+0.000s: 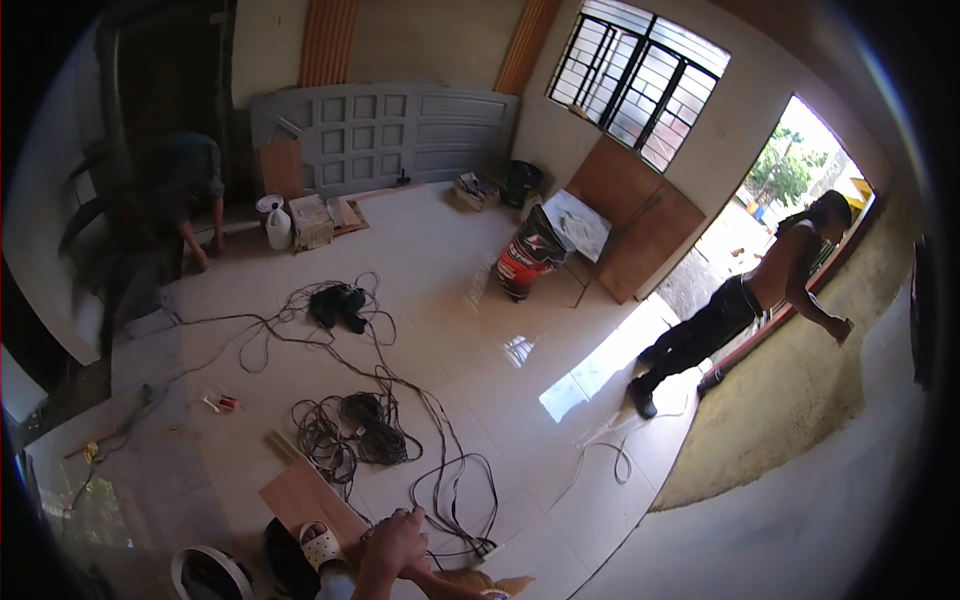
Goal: The person cuts a wooden board using a jigsaw, then picks up and holds the cut piece of wood.
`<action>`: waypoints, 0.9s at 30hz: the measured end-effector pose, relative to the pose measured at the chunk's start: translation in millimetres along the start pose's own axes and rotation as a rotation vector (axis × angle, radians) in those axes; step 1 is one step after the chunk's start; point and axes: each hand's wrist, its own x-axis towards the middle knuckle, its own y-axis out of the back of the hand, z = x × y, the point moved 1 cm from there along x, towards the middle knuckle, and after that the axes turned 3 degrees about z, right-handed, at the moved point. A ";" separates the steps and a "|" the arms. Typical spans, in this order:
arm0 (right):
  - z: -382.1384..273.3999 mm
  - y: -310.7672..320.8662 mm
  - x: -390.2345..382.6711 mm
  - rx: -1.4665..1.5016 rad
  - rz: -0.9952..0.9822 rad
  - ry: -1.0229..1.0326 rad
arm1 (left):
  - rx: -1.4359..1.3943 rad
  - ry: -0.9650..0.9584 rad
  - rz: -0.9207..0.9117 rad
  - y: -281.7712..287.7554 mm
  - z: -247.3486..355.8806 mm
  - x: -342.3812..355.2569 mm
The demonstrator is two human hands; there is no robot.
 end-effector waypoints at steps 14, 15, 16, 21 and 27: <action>-6.0 4.9 20.9 -0.008 -0.016 0.035 | -0.182 0.067 0.649 24.4 19.3 -3.9; -6.2 5.7 21.8 -0.009 -0.019 0.040 | -0.164 0.068 0.716 21.1 16.2 -1.2; -6.2 6.1 22.7 -0.008 -0.022 0.043 | -0.250 -0.025 0.807 16.6 13.9 2.5; -8.9 4.5 27.7 -0.008 -0.022 0.074 | -0.410 -0.212 0.836 -1.6 2.7 8.2; -35.5 -8.3 30.8 -0.024 -0.058 0.151 | -0.325 0.080 0.616 14.0 -0.1 -8.6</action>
